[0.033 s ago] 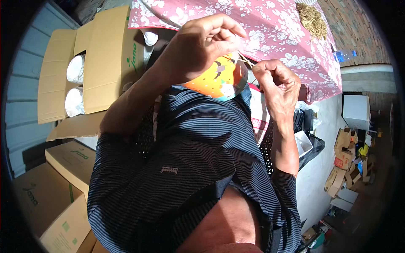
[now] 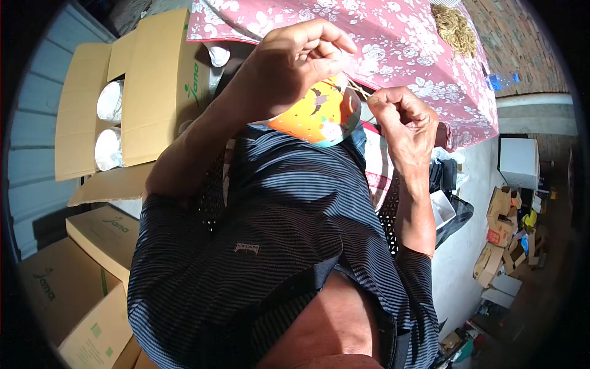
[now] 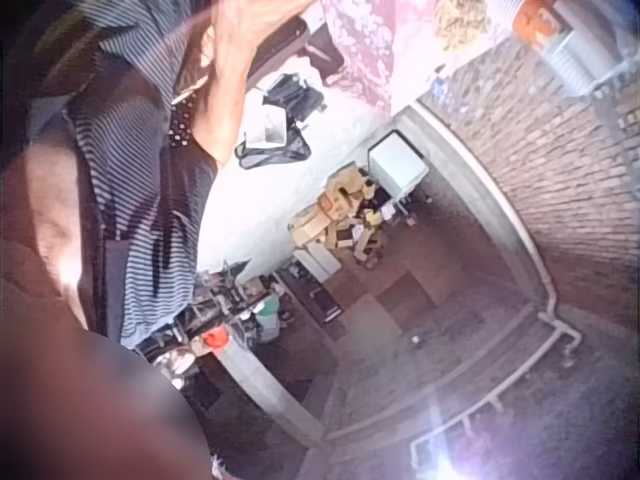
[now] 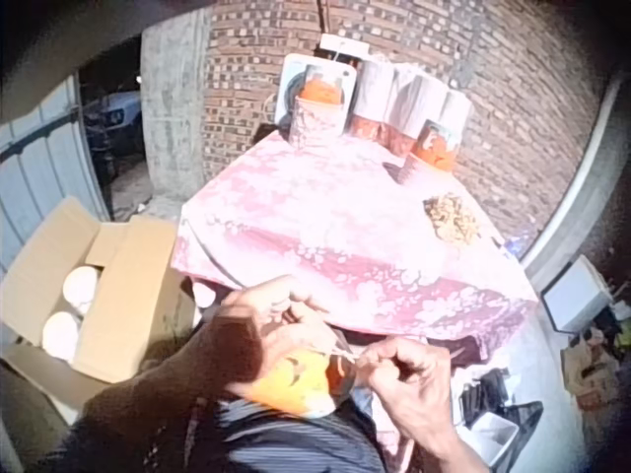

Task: Manually assembling paper bowls by threading components using a needle and string.

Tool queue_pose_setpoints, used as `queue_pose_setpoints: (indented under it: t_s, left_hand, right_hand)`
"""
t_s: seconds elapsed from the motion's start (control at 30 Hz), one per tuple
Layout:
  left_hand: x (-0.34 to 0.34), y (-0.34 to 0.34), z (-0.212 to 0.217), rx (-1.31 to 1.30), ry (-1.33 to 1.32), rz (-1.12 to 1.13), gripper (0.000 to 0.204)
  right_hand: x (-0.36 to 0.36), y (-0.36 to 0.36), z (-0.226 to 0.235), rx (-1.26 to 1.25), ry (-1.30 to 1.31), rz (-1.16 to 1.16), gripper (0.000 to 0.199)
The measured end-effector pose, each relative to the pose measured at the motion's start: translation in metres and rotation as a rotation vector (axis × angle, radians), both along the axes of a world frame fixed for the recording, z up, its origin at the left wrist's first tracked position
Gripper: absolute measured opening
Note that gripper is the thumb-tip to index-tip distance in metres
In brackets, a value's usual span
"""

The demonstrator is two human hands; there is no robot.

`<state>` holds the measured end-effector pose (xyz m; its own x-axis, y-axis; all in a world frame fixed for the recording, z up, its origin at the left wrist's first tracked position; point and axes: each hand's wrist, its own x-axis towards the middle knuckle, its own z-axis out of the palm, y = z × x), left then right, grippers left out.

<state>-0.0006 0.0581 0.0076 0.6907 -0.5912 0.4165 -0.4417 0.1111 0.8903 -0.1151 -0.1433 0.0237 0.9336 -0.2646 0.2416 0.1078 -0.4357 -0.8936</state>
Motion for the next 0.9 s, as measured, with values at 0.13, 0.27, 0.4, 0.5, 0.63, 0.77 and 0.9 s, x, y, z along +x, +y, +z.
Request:
queue_pose_setpoints:
  t_s: [0.13, 0.27, 0.4, 0.5, 0.63, 0.77, 0.9]
  left_hand:
    - [-0.001, 0.001, 0.0, 0.066, -0.113, -0.001, 0.018]
    - [-0.008, -0.003, 0.007, 0.171, -0.422, 0.018, 0.019]
    - [-0.018, -0.012, 0.005, 0.166, -0.553, 0.005, 0.015]
    - [-0.022, -0.018, 0.002, 0.114, -0.458, -0.036, 0.01]
    - [-0.027, -0.02, 0.003, 0.041, -0.554, -0.065, 0.014]
    - [-0.033, -0.026, 0.002, -0.037, -0.594, -0.02, 0.012]
    - [-0.031, -0.027, 0.0, 0.0, -0.599, 0.025, 0.005]
  right_hand:
    - [-0.003, -0.006, 0.01, -0.023, 0.073, 0.026, 0.007]
    - [-0.007, -0.01, 0.014, 0.011, 0.089, 0.044, 0.007]
    - [-0.017, -0.009, 0.03, -0.004, 0.124, 0.097, 0.007]
    - [-0.023, -0.012, 0.034, -0.075, 0.103, 0.191, 0.006]
    - [-0.035, -0.035, 0.054, -0.395, 0.131, 0.331, 0.01]
    - [-0.053, -0.052, 0.078, -0.202, 0.012, 0.257, 0.009]
    - [-0.057, -0.094, 0.071, 0.099, -0.119, 0.289, 0.02]
